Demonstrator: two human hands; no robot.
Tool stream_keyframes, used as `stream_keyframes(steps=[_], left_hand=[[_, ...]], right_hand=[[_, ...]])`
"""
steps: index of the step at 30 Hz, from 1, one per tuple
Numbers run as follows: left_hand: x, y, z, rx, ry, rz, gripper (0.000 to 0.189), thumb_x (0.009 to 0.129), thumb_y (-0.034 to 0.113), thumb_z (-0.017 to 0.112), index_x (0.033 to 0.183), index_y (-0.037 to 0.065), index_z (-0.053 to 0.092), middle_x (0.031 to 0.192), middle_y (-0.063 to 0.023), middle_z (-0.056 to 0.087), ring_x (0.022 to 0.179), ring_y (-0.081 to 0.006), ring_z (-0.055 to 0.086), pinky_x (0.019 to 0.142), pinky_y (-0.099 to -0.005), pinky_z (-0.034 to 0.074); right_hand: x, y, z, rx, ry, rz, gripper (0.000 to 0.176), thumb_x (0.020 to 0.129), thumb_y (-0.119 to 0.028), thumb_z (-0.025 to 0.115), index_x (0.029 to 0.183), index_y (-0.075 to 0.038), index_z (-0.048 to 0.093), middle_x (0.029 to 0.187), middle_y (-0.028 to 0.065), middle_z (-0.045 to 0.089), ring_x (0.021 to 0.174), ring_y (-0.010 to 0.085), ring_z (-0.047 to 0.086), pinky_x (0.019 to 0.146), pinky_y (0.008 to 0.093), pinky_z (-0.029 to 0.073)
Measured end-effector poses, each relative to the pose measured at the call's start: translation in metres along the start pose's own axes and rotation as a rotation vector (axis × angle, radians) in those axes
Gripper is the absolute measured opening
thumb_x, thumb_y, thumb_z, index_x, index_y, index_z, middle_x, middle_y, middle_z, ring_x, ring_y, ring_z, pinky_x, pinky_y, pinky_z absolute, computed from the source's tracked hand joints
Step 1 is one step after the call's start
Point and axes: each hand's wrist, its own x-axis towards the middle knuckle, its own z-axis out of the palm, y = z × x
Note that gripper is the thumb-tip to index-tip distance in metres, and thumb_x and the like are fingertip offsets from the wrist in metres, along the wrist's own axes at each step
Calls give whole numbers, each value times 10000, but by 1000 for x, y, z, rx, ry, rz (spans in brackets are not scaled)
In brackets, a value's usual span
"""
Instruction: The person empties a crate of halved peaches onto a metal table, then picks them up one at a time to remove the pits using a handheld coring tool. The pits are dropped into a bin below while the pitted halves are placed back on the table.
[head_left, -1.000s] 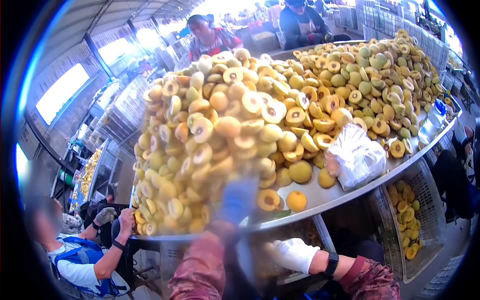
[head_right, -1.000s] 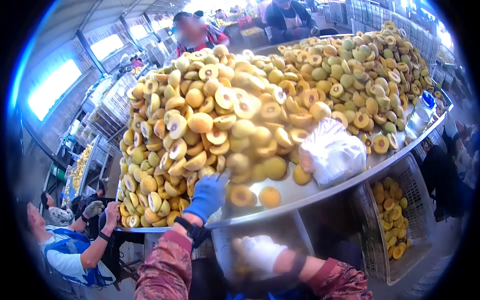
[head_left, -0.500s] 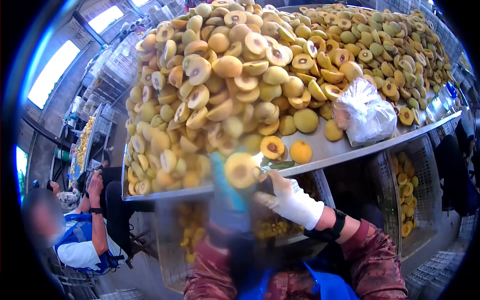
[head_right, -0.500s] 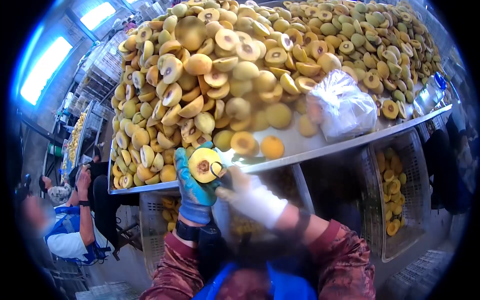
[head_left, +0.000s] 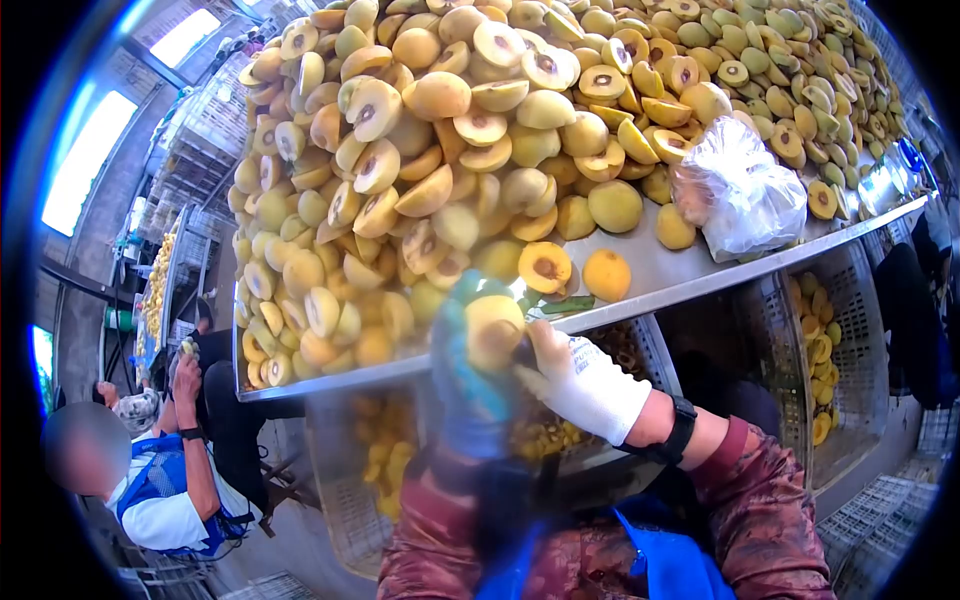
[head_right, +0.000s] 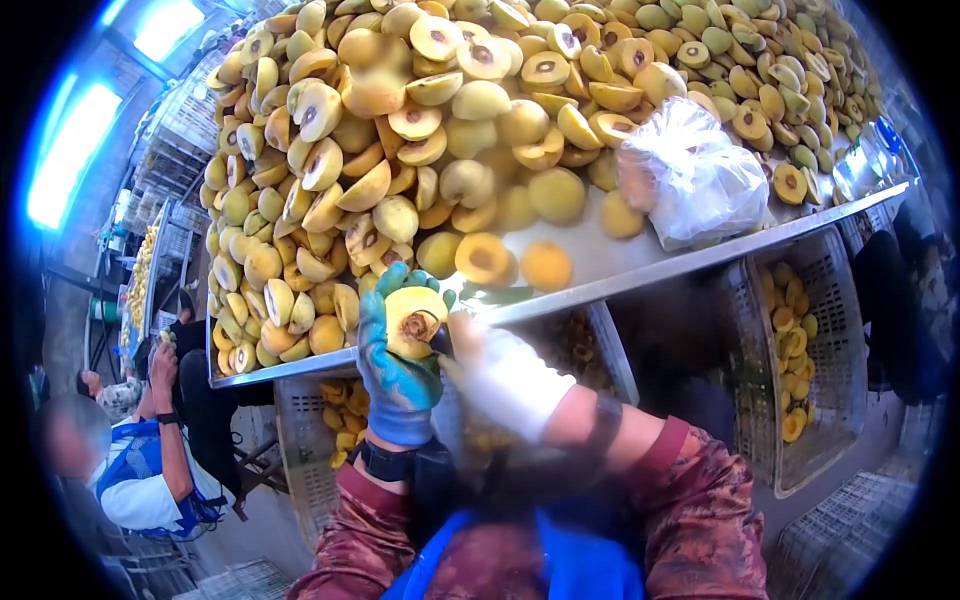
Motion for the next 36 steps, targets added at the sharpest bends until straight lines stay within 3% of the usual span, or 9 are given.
stream_keyframes(steps=[9, 12, 15, 19, 23, 24, 27, 31, 36], left_hand=[[-4, 16, 8, 21, 37, -40, 518, 1039, 392, 383, 1317, -24, 517, 1230, -164, 601, 1141, -283, 587, 1035, -478, 471], [-4, 11, 5, -269, 28, -137, 535, 1042, 415, 374, 1325, -19, 504, 1242, -169, 591, 1154, -286, 581, 1041, -479, 466], [-7, 15, 5, -253, -6, -153, 590, 1036, 480, 370, 1349, -9, 478, 1256, -167, 579, 1168, -285, 570, 1041, -471, 465], [-12, 23, 7, -52, -13, -111, 645, 1030, 537, 347, 1362, -3, 466, 1279, -158, 562, 1182, -275, 556, 1037, -454, 465], [-15, 22, -1, 236, -61, -26, 693, 1033, 559, 291, 1359, -29, 463, 1266, -177, 574, 1145, -285, 580, 989, -438, 504], [-15, 16, 4, 48, -45, -10, 721, 1031, 574, 266, 1347, -41, 469, 1242, -185, 588, 1114, -287, 597, 963, -433, 521], [-14, 10, -11, 466, -108, 161, 725, 1031, 576, 258, 1333, -46, 478, 1232, -183, 594, 1096, -283, 607, 946, -427, 530], [-10, 8, -19, 586, -192, 246, 704, 1033, 563, 282, 1302, -50, 500, 1205, -180, 610, 1032, -283, 636, 905, -417, 549], [-6, 21, -14, 305, -195, -44, 572, 1020, 469, 441, 1215, -55, 563, 1116, -180, 650, 913, -282, 668, 842, -408, 567]], right_hand=[[1, 1, 13, 21, 19, 21, 222, 932, -217, 549, 990, -7, 513, 781, 233, 635, 738, 417, 642, 664, 495, 493], [-1, 5, 20, 180, 19, 82, 374, 993, -367, 440, 938, -14, 553, 767, 187, 637, 704, 363, 626, 652, 446, 489], [-3, 8, 25, 343, -10, 135, 650, 1026, -556, 240, 857, -26, 577, 720, 100, 593, 667, 266, 537, 657, 386, 464], [-10, 7, 25, 508, -72, 131, 725, 1013, -609, 190, 798, -20, 553, 674, 92, 535, 634, 267, 471, 649, 396, 448], [-15, 15, 39, 461, -59, 106, 582, 1021, -528, 323, 877, -19, 564, 703, 126, 566, 631, 298, 508, 630, 401, 458], [-17, 16, 40, 430, -76, 109, 464, 1000, -446, 388, 947, -15, 550, 727, 148, 589, 649, 317, 545, 625, 410, 474], [-19, -2, 21, 296, -157, 129, 365, 884, -118, 602, 1200, 5, 468, 817, 226, 667, 728, 384, 688, 602, 434, 538], [-19, -7, 14, 350, -232, 193, 482, 903, -263, 614, 1228, 57, 457, 819, 280, 632, 801, 444, 649, 675, 494, 512], [-21, -6, 17, 455, -276, 214, 498, 904, -259, 603, 1234, 75, 436, 793, 275, 631, 750, 427, 658, 651, 482, 521]])
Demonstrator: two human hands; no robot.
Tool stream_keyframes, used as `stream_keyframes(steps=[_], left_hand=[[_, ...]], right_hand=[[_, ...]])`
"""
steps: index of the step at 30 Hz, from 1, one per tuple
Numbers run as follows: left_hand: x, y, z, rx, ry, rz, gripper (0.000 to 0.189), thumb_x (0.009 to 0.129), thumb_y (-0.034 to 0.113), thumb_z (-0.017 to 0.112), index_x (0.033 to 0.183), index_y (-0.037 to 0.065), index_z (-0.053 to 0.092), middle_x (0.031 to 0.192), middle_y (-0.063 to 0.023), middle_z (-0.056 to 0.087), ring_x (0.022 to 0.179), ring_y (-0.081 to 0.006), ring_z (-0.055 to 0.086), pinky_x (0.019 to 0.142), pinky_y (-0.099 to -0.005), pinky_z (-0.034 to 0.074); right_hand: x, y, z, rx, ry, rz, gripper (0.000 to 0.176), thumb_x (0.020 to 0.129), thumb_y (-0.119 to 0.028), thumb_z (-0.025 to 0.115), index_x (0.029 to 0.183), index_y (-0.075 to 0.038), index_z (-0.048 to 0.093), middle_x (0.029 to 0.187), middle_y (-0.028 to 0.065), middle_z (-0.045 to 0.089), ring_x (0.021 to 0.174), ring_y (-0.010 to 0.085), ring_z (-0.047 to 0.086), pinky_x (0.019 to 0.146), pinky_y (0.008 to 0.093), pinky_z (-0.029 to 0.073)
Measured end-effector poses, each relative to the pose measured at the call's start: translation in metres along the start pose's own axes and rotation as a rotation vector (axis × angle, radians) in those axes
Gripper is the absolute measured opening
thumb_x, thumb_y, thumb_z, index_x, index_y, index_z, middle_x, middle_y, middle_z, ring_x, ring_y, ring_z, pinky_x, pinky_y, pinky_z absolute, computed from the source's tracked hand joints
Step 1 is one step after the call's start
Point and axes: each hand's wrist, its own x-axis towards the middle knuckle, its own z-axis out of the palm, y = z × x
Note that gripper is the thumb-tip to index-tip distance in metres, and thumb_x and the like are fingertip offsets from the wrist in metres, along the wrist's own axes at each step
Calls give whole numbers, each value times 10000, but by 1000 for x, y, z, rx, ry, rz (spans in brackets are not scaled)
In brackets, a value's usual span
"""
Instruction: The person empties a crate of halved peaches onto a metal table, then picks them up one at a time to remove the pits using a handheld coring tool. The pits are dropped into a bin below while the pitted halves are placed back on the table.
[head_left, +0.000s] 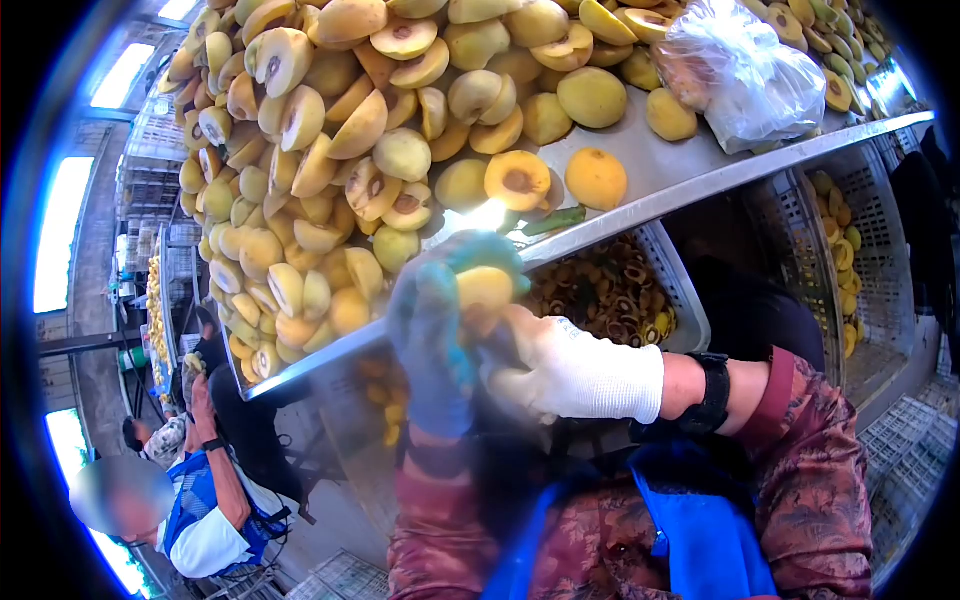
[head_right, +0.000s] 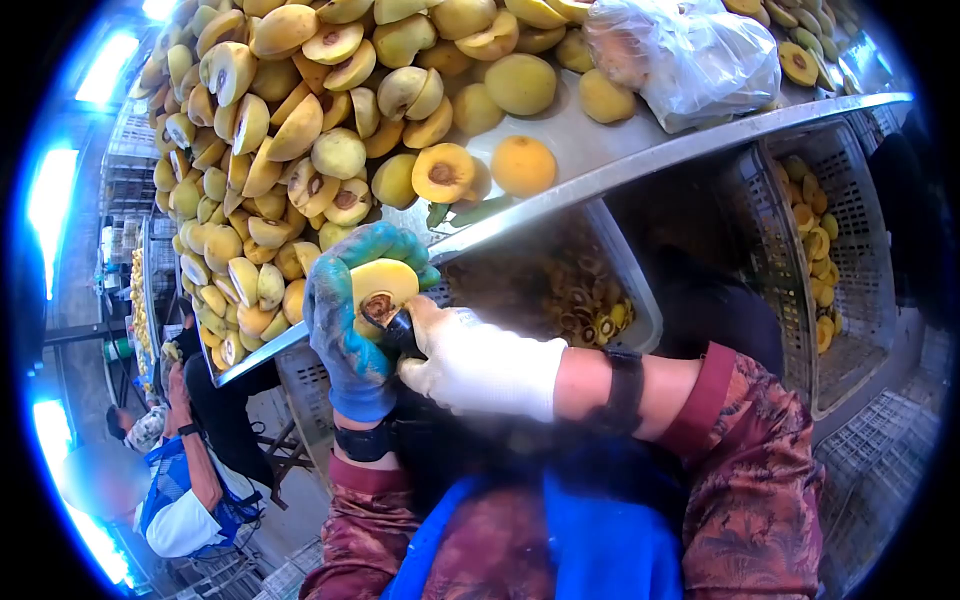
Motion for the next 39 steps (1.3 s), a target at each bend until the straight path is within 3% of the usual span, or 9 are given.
stream_keyframes(steps=[3, 9, 12, 18, 24, 27, 28, 32, 39], left_hand=[[6, 5, -3, -472, -176, -246, 356, 994, 254, 552, 1168, -50, 613, 1100, -170, 676, 896, -215, 669, 812, -312, 545], [8, 5, -10, -469, -253, -309, 347, 979, 234, 579, 1154, -63, 611, 1093, -192, 686, 959, -254, 692, 813, -355, 580], [5, 5, -3, -379, -178, -286, 569, 923, 489, 617, 1092, -55, 614, 984, -224, 686, 834, -308, 696, 725, -402, 599], [-2, 15, 8, -584, -191, -198, 678, 882, 602, 617, 1106, -38, 619, 974, -222, 682, 820, -313, 696, 700, -425, 603], [4, 21, 12, -603, -107, -183, 617, 1000, 517, 458, 1183, -58, 581, 1028, -183, 660, 887, -255, 664, 772, -381, 580], [4, 18, 13, -584, 0, -165, 601, 1021, 508, 413, 1213, -41, 566, 1070, -171, 650, 947, -256, 656, 818, -383, 574], [3, 19, 14, -581, 44, -176, 597, 1027, 505, 399, 1220, -36, 562, 1078, -167, 647, 964, -257, 653, 831, -384, 572], [2, 23, 14, -694, 94, -235, 595, 1038, 507, 358, 1249, -18, 543, 1095, -145, 646, 1009, -243, 636, 865, -395, 561], [1, 27, -32, -678, 251, -266, 627, 1030, 549, 334, 1215, 1, 577, 1075, -119, 663, 987, -222, 643, 879, -376, 557]], right_hand=[[0, 6, 2, 40, -34, 20, 492, 913, -250, 604, 1239, 72, 425, 740, 193, 632, 625, 312, 651, 568, 422, 519], [-5, -15, -11, 578, -357, 307, 259, 932, -217, 611, 1080, -34, 504, 648, 5, 516, 517, 93, 497, 467, 252, 431], [-9, -15, -12, 866, -471, 266, 135, 934, -188, 611, 883, -100, 522, 628, -26, 471, 486, 77, 443, 441, 232, 381], [-18, -27, -18, 1268, -641, 389, 211, 935, -171, 610, 767, -117, 496, 618, -42, 445, 473, 57, 414, 430, 207, 345], [-7, -22, -18, 785, -529, 198, 131, 933, -190, 605, 870, -94, 540, 635, -23, 485, 474, 59, 464, 441, 212, 386], [-5, -33, -16, 380, -350, 227, 246, 922, -202, 593, 1076, -23, 526, 665, 77, 567, 519, 168, 575, 484, 312, 467], [-7, -31, -13, 38, -208, 68, 422, 917, -222, 582, 1230, 23, 439, 733, 195, 618, 638, 316, 649, 577, 433, 511], [-9, -19, -3, -338, 0, -106, 341, 932, -236, 570, 1151, 13, 491, 797, 221, 638, 755, 379, 660, 655, 464, 515], [-11, 3, -15, -709, -153, -278, 250, 837, -125, 643, 1053, -44, 547, 898, 189, 663, 791, 362, 680, 633, 457, 520]])
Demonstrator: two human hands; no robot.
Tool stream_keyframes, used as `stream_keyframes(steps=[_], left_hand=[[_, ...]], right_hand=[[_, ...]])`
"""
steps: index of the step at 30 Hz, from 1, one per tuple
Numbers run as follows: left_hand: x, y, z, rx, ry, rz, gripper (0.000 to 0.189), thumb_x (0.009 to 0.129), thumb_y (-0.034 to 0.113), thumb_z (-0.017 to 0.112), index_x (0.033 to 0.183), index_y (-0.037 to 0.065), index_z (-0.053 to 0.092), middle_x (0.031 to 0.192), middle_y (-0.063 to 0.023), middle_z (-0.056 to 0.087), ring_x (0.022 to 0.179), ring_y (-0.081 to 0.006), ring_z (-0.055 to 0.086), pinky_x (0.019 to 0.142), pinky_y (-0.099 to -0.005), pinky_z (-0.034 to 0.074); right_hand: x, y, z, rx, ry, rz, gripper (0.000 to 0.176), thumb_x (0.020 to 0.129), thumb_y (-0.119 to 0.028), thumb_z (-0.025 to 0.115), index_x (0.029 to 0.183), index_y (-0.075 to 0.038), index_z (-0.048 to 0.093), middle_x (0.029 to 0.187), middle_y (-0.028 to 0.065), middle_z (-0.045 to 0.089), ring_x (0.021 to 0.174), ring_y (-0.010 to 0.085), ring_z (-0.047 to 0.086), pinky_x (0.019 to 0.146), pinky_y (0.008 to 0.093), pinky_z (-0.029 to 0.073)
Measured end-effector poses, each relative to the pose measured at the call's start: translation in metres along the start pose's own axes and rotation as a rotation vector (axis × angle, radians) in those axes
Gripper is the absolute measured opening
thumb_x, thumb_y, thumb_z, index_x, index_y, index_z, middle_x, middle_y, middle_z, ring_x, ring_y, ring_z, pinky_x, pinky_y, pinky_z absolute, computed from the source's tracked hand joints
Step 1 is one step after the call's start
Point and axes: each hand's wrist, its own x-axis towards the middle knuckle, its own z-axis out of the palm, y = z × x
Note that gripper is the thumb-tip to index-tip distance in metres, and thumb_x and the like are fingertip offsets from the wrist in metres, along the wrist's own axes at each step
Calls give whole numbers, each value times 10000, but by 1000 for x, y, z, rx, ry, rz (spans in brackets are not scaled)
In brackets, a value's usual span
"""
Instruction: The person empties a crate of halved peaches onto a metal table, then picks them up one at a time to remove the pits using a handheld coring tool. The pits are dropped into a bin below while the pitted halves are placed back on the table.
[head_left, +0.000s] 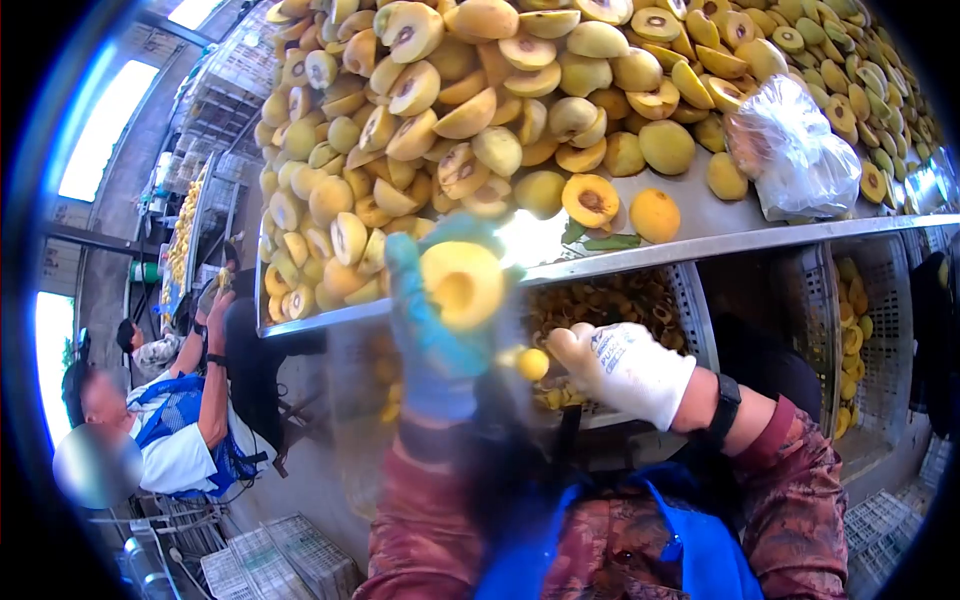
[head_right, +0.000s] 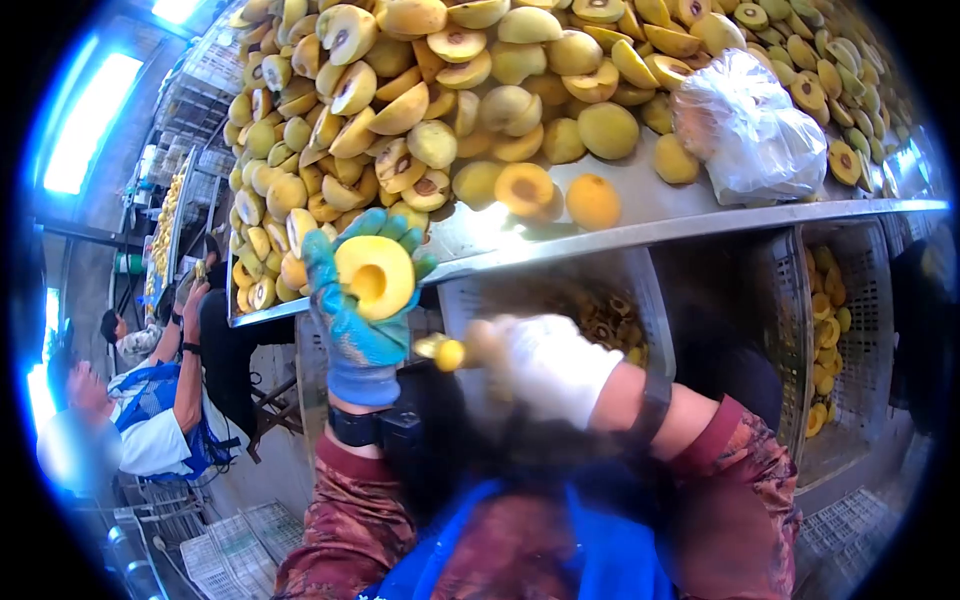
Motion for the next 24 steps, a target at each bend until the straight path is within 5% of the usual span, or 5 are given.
stream_keyframes(steps=[3, 5, 8, 18, 24], left_hand=[[-8, 17, -57, 292, 62, 287, 475, 1056, 387, 381, 1191, -13, 597, 1090, -116, 647, 958, -209, 641, 864, -322, 547], [-20, 50, -96, 560, 77, 234, 350, 1026, 256, 480, 1191, -26, 606, 1095, -132, 641, 1051, -205, 601, 930, -361, 502], [-11, 69, -153, 1749, 29, 438, 441, 971, 222, 597, 1346, -1, 526, 1267, -120, 599, 1191, -211, 570, 1008, -347, 466], [104, -44, 51, 1747, -790, 995, 578, 788, 182, 715, 1343, 118, 564, 1419, -180, 492, 1268, -343, 495, 1056, -421, 409], [94, -54, 77, 2133, -1052, 777, 423, 816, 139, 617, 1238, 157, 612, 1344, -172, 537, 1275, -308, 496, 983, -410, 441]], right_hand=[[-6, 45, 43, -568, -283, 195, 147, 881, -119, 569, 1019, -109, 619, 873, 101, 692, 772, 283, 708, 590, 395, 533], [-9, 41, 33, -430, -253, 202, 149, 886, -123, 564, 1020, -87, 617, 868, 120, 692, 800, 309, 710, 626, 412, 544], [-18, 36, 19, -271, -144, 176, 175, 898, -119, 541, 1056, -65, 595, 905, 164, 681, 821, 342, 701, 664, 444, 545], [-28, 23, 1, -133, -22, 18, 166, 861, -107, 569, 1020, -56, 566, 855, 163, 663, 788, 363, 685, 635, 447, 528], [-30, 24, -7, 175, -70, 277, 380, 1001, -291, 396, 1013, -6, 648, 988, 199, 672, 945, 376, 659, 819, 439, 519]])
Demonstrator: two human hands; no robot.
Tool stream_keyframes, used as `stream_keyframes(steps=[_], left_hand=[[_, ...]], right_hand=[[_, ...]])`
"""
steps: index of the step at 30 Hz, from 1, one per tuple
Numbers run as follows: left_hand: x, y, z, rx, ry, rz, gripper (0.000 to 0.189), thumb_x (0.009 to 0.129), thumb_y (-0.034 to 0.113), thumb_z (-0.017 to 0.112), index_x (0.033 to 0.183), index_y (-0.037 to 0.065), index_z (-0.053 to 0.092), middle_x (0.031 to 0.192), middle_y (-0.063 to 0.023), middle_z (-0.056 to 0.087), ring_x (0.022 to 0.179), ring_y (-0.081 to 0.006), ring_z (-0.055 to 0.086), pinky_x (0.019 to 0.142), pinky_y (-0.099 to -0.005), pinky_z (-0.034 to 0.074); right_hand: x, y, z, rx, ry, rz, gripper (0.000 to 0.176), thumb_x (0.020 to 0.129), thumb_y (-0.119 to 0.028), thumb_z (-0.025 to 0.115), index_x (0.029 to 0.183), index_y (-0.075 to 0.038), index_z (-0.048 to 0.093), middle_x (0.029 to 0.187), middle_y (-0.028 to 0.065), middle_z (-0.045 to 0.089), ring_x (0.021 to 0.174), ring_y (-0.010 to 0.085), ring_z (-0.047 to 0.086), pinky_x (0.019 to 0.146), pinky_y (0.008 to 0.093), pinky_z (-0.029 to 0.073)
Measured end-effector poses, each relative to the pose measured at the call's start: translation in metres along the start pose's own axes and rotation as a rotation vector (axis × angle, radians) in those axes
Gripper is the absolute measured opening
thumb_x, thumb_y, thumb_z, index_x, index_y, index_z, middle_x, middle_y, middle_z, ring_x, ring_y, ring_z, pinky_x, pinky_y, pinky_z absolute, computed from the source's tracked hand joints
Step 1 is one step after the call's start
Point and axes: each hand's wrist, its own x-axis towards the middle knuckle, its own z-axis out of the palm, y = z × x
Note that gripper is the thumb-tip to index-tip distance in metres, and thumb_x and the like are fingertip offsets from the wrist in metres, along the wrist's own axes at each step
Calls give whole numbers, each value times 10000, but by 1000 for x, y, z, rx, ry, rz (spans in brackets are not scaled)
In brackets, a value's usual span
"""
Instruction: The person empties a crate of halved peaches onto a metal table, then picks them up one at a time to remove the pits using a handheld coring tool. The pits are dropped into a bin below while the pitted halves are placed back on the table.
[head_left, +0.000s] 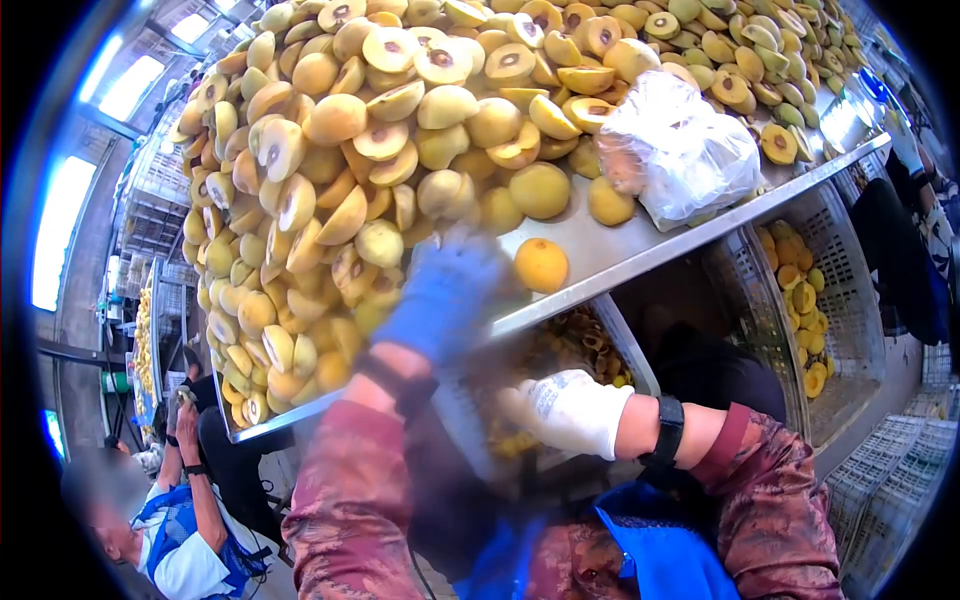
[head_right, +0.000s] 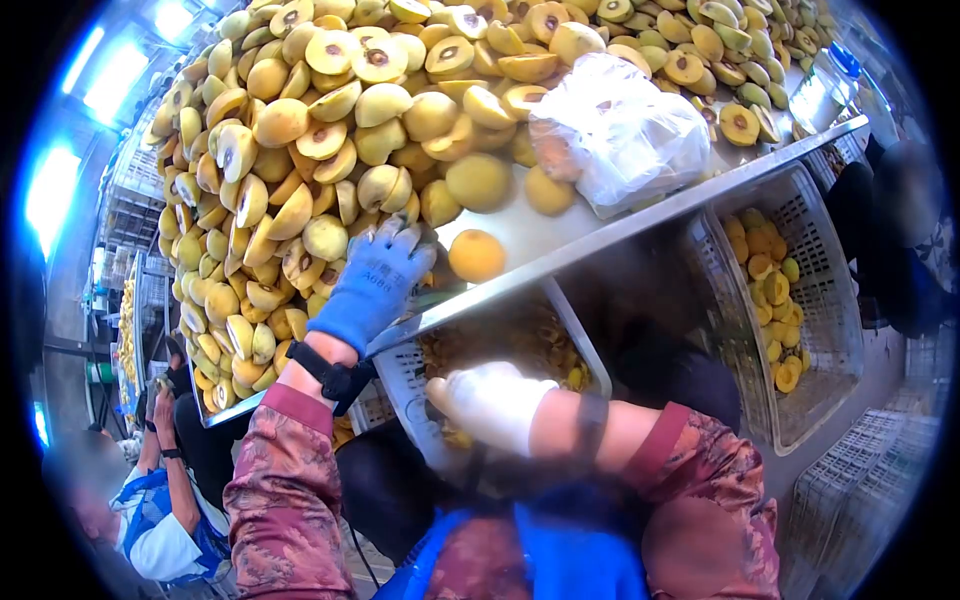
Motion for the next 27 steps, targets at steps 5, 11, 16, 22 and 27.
stream_keyframes(steps=[5, 11, 16, 22, 27], left_hand=[[-28, -10, 13, -489, 177, -230, 488, 809, 56, 625, 1293, 57, 562, 1229, -133, 626, 1080, -211, 623, 872, -324, 517], [-85, 15, 1, -1929, 540, -421, 423, 929, 155, 545, 1297, -53, 530, 1222, -124, 616, 1050, -171, 622, 921, -305, 517], [-99, 59, 28, -1600, 800, -554, 501, 1031, 413, 452, 1239, -25, 577, 1228, -122, 628, 1092, -217, 609, 983, -345, 469], [-94, 70, 39, -1737, 859, -723, 572, 1037, 472, 394, 1301, -19, 524, 1197, -129, 630, 1075, -253, 611, 978, -379, 473], [-85, 67, 37, -1509, 890, -616, 560, 1038, 460, 394, 1314, -14, 508, 1179, -125, 623, 1051, -258, 609, 963, -397, 481]], right_hand=[[6, 1, -16, 246, 174, -76, 318, 971, -303, 508, 1090, -10, 541, 968, 231, 654, 913, 413, 640, 778, 468, 504], [12, -22, -18, 311, 534, -226, 363, 871, -187, 709, 1140, -43, 511, 859, 209, 612, 776, 405, 614, 680, 430, 495], [20, -31, -3, 228, 533, -178, 389, 880, -203, 710, 1142, -26, 484, 832, 211, 603, 723, 399, 599, 630, 434, 480], [23, -38, -13, 232, 372, -35, 363, 902, -241, 641, 1055, 44, 474, 896, 290, 624, 875, 464, 622, 731, 507, 493], [32, -26, 0, 232, 410, -99, 337, 935, -273, 593, 1035, 31, 487, 860, 272, 623, 839, 440, 623, 720, 486, 493]])
